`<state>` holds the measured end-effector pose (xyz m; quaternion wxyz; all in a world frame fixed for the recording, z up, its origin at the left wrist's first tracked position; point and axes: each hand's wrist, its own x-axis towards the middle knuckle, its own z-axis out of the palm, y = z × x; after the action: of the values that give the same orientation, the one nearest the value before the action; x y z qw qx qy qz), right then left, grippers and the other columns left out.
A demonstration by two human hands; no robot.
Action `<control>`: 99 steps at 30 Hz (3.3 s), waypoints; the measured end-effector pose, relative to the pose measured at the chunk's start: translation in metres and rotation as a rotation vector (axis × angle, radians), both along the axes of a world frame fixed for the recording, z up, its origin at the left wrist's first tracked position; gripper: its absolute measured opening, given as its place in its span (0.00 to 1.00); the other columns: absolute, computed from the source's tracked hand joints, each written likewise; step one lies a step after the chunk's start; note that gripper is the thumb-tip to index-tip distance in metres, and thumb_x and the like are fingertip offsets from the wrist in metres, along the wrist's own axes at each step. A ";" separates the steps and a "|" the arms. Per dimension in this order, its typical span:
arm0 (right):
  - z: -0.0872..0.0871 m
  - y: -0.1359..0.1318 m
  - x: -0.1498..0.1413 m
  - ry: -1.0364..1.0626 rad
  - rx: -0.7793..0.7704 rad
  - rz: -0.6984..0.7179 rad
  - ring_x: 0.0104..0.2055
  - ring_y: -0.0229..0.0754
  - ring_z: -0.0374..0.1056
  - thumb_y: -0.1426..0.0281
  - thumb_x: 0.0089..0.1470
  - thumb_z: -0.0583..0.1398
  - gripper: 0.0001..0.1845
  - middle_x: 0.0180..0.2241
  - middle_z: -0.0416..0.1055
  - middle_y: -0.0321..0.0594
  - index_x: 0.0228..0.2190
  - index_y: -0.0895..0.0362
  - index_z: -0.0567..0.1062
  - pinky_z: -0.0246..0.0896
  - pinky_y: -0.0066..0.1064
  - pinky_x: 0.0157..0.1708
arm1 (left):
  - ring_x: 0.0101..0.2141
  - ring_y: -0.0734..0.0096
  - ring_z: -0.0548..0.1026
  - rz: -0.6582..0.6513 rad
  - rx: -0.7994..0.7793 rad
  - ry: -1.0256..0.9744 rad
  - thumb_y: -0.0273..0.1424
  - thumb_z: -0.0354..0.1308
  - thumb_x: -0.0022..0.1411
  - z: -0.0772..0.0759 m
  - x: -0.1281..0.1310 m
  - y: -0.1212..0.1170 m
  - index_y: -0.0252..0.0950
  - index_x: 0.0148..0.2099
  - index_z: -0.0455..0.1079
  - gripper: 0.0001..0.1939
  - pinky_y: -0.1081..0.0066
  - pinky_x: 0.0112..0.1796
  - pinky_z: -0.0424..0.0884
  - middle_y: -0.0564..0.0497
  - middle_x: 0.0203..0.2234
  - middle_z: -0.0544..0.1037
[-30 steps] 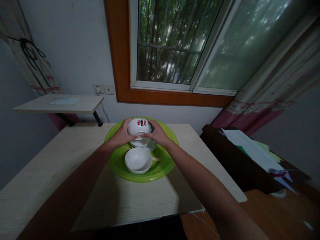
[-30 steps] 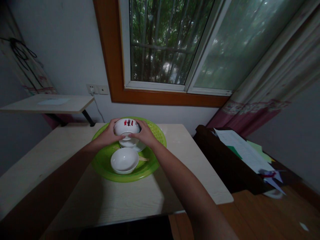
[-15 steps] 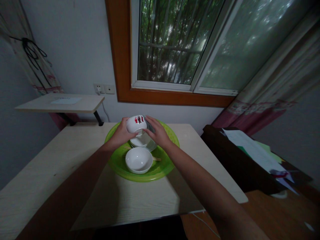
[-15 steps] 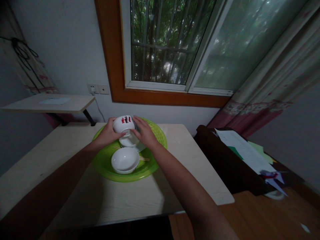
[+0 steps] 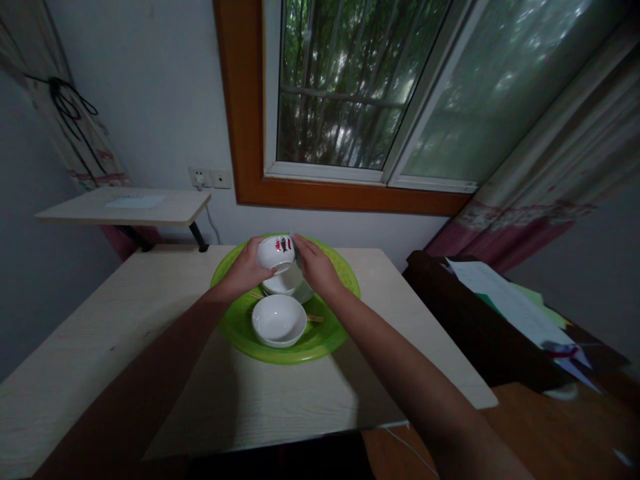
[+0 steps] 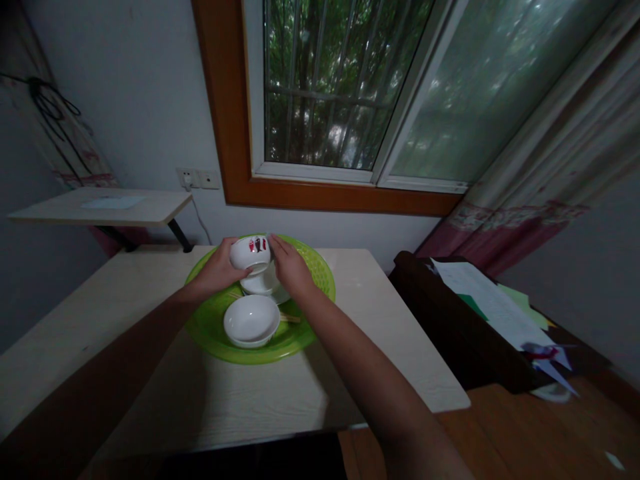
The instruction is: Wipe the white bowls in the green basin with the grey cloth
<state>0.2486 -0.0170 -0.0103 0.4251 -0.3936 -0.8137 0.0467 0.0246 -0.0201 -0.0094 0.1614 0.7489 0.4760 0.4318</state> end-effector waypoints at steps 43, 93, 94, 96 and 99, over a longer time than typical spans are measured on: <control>0.001 -0.014 -0.006 -0.139 0.150 0.228 0.72 0.43 0.54 0.82 0.63 0.52 0.34 0.66 0.65 0.37 0.66 0.47 0.66 0.53 0.47 0.71 | 0.49 0.54 0.78 0.165 -0.100 -0.138 0.37 0.71 0.49 0.009 -0.001 0.003 0.38 0.55 0.56 0.36 0.59 0.47 0.73 0.40 0.49 0.75; -0.001 0.001 0.000 -0.055 0.044 0.018 0.69 0.45 0.59 0.86 0.56 0.51 0.40 0.68 0.62 0.40 0.66 0.51 0.65 0.55 0.47 0.70 | 0.50 0.54 0.77 0.135 -0.137 -0.039 0.35 0.71 0.49 0.012 0.004 -0.005 0.41 0.55 0.56 0.36 0.59 0.48 0.72 0.41 0.51 0.76; -0.001 0.001 0.001 -0.051 0.050 0.013 0.69 0.46 0.61 0.86 0.55 0.51 0.40 0.68 0.62 0.41 0.66 0.52 0.66 0.56 0.47 0.70 | 0.50 0.53 0.77 0.128 -0.130 -0.035 0.36 0.71 0.49 0.012 0.004 -0.005 0.41 0.55 0.56 0.36 0.59 0.48 0.72 0.41 0.51 0.76; -0.001 0.000 0.001 -0.051 0.070 0.013 0.68 0.47 0.61 0.86 0.54 0.51 0.40 0.68 0.62 0.42 0.66 0.52 0.66 0.57 0.47 0.69 | 0.50 0.53 0.77 0.130 -0.126 -0.024 0.37 0.71 0.49 0.012 0.004 -0.006 0.41 0.55 0.56 0.36 0.59 0.48 0.72 0.41 0.51 0.76; 0.002 -0.006 0.000 -0.078 0.128 0.049 0.70 0.46 0.59 0.85 0.56 0.51 0.40 0.69 0.60 0.41 0.67 0.51 0.63 0.56 0.46 0.70 | 0.51 0.54 0.77 0.127 -0.094 -0.021 0.36 0.71 0.50 0.011 0.003 -0.005 0.41 0.56 0.57 0.35 0.60 0.49 0.72 0.42 0.51 0.76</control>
<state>0.2484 -0.0231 -0.0080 0.4163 -0.3470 -0.8403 -0.0102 0.0275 -0.0249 0.0014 0.1736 0.7042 0.5408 0.4261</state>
